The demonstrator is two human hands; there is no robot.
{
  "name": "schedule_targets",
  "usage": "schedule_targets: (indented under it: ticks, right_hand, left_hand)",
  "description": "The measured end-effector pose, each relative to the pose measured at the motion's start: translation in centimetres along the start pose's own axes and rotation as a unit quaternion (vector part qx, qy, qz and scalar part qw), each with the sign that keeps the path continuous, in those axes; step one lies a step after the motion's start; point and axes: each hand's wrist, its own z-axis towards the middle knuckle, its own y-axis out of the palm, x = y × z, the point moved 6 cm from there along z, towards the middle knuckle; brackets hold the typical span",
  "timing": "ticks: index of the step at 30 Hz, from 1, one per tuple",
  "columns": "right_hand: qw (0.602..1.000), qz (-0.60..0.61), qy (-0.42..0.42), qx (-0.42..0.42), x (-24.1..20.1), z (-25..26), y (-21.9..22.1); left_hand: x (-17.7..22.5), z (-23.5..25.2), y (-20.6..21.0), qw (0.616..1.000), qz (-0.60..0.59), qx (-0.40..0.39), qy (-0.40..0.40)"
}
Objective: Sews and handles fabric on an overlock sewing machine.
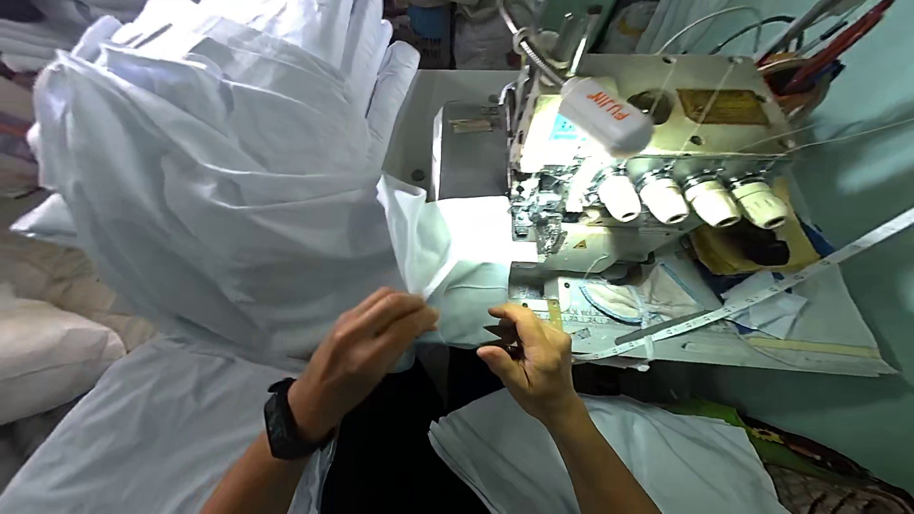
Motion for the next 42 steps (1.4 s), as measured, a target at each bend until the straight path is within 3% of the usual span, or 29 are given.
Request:
schedule_targets:
  ticks: [3, 8, 11, 13, 17, 18, 20, 22, 24, 26, 28, 30, 32, 34, 38, 40, 42]
  right_hand:
    - [0.999, 0.007, -0.045, 0.014, -1.1, 0.2, 1.0]
    - [0.985, -0.094, -0.131, 0.062, -3.3, 1.0, 2.6]
    - [0.985, -0.078, -0.145, 0.058, -3.8, 1.5, 3.9]
    - [0.991, -0.012, -0.132, 0.034, -3.7, 1.8, 4.1]
    - [1.0, 0.021, -0.005, 0.003, -1.0, 1.6, 0.7]
    - [1.0, -0.011, 0.028, 0.007, 0.3, 1.2, -0.2]
    - [0.994, -0.055, 0.097, -0.022, 2.8, 0.2, -0.7]
    - [0.98, 0.007, 0.18, -0.079, 4.9, -0.9, -0.4]
    - [0.943, 0.161, 0.278, -0.09, 5.9, -1.1, -0.1]
    - [0.867, 0.321, 0.379, -0.036, 6.5, -0.2, -0.3]
    - [0.802, 0.399, 0.443, 0.031, 7.3, 0.4, -0.5]
    - [0.767, 0.432, 0.466, 0.088, 8.1, 0.7, -0.5]
    - [0.789, 0.386, 0.458, 0.135, 8.6, 0.4, -1.1]
    - [0.838, 0.306, 0.412, 0.184, 8.6, -0.6, -2.1]
    - [0.91, 0.216, 0.235, 0.265, 6.8, -1.9, -3.7]
    - [0.954, 0.165, 0.129, 0.216, 4.7, -1.6, -3.1]
    - [0.977, 0.145, 0.069, 0.141, 2.9, -1.3, -1.5]
  left_hand:
    - [0.3, -2.8, 0.2, 0.997, -0.034, 0.064, -0.018]
    - [1.3, -3.8, 0.5, 0.991, -0.038, 0.128, -0.015]
    - [1.6, -3.8, 0.9, 0.989, -0.051, 0.141, -0.008]
    - [2.4, -3.7, 1.3, 0.992, -0.067, 0.1, -0.027]
    - [4.8, -3.9, 4.3, 0.981, 0.033, -0.146, -0.124]
    - [5.3, -3.6, 5.1, 0.978, 0.041, -0.155, -0.132]
    - [5.3, -1.9, 6.1, 0.982, 0.071, -0.094, -0.15]
    - [3.6, 0.5, 6.9, 0.979, 0.111, -0.027, -0.169]
    - [0.5, 2.9, 7.5, 0.978, 0.116, -0.023, -0.174]
    - [-2.9, 6.0, 7.5, 0.977, 0.084, -0.073, -0.183]
    - [-6.4, 9.3, 6.9, 0.972, 0.037, -0.121, -0.196]
    - [-9.4, 12.2, 6.4, 0.974, 0.044, -0.111, -0.19]
    - [-10.0, 13.3, 5.8, 0.984, 0.093, -0.024, -0.149]
    - [-8.0, 12.4, 5.2, 0.989, 0.125, 0.038, -0.071]
    - [-2.1, 7.2, 6.5, 0.998, 0.049, -0.014, 0.037]
    - [-1.4, 4.6, 8.6, 0.988, 0.131, -0.078, 0.033]
    - [-2.0, 3.2, 8.7, 0.991, 0.122, -0.058, 0.023]
